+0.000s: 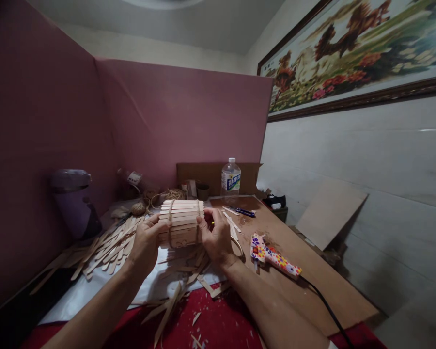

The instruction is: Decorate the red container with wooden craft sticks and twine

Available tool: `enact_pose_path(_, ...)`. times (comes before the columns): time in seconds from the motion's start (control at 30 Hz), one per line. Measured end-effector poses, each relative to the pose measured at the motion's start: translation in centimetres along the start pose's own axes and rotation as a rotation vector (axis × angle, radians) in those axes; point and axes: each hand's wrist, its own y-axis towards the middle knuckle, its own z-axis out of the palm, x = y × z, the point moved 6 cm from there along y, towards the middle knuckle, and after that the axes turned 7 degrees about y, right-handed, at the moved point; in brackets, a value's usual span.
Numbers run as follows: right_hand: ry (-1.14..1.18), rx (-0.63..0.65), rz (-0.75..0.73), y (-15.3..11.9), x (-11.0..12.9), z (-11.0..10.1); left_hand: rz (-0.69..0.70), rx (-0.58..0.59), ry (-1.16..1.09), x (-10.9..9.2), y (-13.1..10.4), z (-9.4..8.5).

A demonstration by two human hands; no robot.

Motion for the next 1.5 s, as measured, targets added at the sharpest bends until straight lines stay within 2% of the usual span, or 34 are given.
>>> enact_pose_path(0.2,0.022,0.025,0.060,-0.2,-1.0,0.4,-0.046,0.002,0.032,0.4,0.2,-0.2)
enact_pose_path(0.4,0.034,0.030,0.037,-0.3,-0.9,0.6,-0.068,-0.030,0.078,0.6,0.1,-0.1)
enact_pose_path(0.87,0.046,0.017,0.065,-0.3,-1.0,0.6,0.008,0.068,0.083,0.5,0.5,0.6)
enact_pose_path(1.2,0.056,0.045,-0.022,-0.3,-0.5,0.7,-0.011,-0.052,0.079,0.5,0.8,-0.7)
enact_pose_path(1.5,0.081,0.095,-0.022,-0.4,-0.5,1.0,-0.039,-0.063,-0.014,0.4,1.2,-1.0)
